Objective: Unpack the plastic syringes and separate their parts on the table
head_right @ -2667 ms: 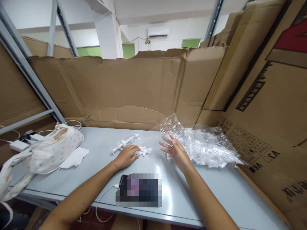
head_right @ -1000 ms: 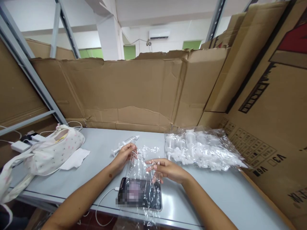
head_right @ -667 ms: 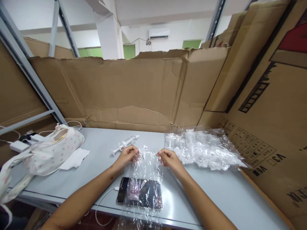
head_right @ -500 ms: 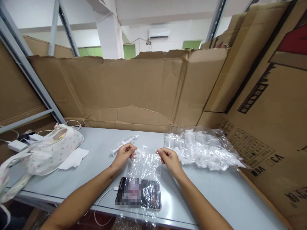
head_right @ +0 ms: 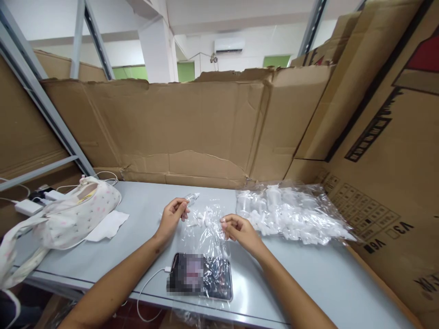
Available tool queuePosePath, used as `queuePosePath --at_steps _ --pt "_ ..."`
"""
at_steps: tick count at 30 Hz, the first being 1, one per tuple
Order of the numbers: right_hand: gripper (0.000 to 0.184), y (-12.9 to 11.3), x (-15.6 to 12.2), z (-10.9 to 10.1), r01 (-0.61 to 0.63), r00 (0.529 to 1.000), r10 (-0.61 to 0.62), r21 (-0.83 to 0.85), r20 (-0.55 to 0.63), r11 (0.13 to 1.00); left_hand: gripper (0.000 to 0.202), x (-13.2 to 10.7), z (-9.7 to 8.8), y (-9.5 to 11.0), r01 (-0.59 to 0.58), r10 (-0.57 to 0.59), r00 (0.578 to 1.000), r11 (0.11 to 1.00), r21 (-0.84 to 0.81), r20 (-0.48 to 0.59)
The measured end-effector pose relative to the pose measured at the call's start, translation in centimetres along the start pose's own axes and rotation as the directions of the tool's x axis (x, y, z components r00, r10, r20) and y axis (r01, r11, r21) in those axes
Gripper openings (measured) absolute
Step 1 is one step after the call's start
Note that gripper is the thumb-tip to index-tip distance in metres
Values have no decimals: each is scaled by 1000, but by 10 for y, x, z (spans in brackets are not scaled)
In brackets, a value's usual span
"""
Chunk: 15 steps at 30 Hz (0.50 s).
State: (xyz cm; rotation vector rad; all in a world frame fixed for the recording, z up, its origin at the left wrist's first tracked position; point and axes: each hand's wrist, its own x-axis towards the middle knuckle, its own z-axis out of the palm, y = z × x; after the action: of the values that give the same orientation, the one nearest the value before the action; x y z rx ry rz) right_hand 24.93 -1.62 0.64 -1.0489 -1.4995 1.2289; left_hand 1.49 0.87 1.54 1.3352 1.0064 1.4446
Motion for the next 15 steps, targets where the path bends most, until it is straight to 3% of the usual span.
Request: queuePosePath --at_steps 4,7,12,15 --pt "33 1 0 0 12 999 -12 -8 -34 1000 46 -1 1 0 52 -52 994 999 0 96" --pt "31 2 2 -4 34 994 -36 -15 -107 999 37 -1 3 -3 102 -116 974 991 82 196" --pt "31 5 6 -10 55 981 -56 -12 -188 998 28 4 -1 -7 42 -70 983 986 164 170" --pt "32 3 7 -15 79 964 -75 7 -256 997 33 7 -9 -7 94 -140 957 978 185 254"
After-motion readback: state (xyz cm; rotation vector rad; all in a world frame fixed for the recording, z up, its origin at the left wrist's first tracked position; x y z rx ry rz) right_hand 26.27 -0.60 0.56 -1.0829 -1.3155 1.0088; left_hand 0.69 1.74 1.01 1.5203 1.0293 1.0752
